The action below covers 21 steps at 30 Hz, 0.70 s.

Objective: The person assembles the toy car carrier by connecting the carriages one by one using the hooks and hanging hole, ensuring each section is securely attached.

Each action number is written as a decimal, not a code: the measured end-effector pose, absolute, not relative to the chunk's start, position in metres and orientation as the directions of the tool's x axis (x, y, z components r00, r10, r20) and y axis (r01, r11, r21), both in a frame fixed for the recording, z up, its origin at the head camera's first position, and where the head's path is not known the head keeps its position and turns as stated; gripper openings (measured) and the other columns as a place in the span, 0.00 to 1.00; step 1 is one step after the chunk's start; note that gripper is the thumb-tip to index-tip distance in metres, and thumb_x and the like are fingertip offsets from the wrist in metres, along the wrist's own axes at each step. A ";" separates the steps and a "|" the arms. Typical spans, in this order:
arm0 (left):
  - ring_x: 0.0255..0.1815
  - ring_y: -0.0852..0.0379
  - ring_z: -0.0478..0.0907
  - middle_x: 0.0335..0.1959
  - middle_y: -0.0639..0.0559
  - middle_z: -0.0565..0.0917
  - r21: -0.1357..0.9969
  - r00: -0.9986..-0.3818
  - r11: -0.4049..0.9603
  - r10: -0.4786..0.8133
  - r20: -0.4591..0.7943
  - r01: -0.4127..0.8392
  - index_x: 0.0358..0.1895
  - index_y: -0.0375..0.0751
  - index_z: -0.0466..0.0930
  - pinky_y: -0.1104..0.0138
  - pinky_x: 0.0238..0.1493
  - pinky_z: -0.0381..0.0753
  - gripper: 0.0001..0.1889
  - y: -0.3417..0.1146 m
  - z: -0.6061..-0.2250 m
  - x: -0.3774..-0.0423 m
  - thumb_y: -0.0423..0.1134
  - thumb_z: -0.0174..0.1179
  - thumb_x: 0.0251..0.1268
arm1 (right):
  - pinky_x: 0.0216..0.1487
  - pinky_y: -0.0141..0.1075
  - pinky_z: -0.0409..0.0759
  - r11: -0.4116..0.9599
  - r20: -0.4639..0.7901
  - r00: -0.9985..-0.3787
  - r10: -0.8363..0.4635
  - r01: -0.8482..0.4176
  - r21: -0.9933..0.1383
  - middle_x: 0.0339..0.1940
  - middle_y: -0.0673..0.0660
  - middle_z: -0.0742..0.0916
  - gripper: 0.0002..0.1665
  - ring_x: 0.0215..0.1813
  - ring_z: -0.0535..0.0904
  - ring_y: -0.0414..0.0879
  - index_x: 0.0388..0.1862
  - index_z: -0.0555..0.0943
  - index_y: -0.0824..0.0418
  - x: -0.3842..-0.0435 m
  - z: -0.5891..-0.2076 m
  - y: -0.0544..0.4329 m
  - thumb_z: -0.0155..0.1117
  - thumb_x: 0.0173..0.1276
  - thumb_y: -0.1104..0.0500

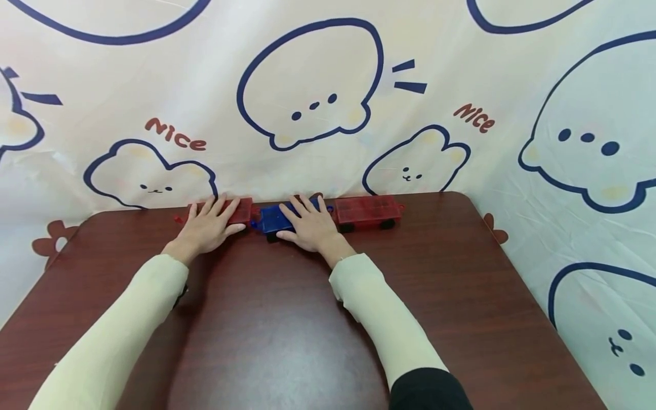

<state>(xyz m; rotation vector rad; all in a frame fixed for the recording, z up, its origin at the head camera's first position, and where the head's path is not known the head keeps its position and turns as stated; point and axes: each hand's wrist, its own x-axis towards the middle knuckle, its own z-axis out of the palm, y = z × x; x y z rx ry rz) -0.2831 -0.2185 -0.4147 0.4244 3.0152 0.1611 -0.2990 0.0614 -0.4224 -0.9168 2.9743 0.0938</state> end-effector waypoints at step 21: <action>0.81 0.30 0.35 0.82 0.34 0.43 0.213 -0.952 0.932 0.306 -0.024 0.294 0.84 0.46 0.41 0.31 0.72 0.32 0.43 -0.230 -0.411 -0.274 0.66 0.40 0.78 | 0.79 0.59 0.37 0.840 -0.057 -0.841 -0.538 -0.540 0.049 0.85 0.52 0.50 0.46 0.84 0.38 0.52 0.85 0.45 0.43 -0.301 -0.423 0.057 0.31 0.76 0.25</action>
